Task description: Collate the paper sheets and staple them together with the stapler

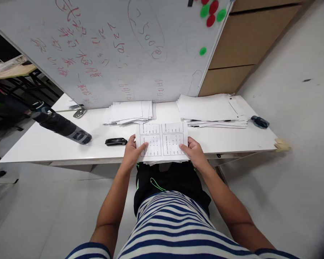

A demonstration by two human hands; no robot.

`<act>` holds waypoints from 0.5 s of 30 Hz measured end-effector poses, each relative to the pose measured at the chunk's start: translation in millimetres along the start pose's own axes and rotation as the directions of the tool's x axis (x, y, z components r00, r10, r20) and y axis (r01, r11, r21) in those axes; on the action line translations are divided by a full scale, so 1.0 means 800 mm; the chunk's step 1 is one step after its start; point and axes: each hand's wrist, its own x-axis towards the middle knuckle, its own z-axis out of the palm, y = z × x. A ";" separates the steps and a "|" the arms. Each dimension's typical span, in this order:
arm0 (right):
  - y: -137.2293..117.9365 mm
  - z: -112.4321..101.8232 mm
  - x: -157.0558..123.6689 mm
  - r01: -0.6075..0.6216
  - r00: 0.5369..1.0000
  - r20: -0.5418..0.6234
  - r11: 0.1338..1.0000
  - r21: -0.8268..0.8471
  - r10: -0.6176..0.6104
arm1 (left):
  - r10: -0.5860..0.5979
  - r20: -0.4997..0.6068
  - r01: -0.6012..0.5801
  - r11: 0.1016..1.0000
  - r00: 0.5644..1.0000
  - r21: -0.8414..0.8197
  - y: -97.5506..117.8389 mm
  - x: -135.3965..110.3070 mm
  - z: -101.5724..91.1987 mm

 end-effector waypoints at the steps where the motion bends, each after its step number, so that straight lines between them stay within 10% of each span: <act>1: -0.001 -0.002 -0.002 -0.035 0.999 0.029 0.998 0.054 0.033 | -0.035 0.026 0.036 0.999 0.999 -0.008 0.003 -0.003 -0.002; 15: 0.001 0.000 -0.013 -0.144 0.989 0.057 0.979 0.146 0.137 | -0.137 0.043 0.138 0.990 0.990 -0.029 0.002 -0.013 -0.006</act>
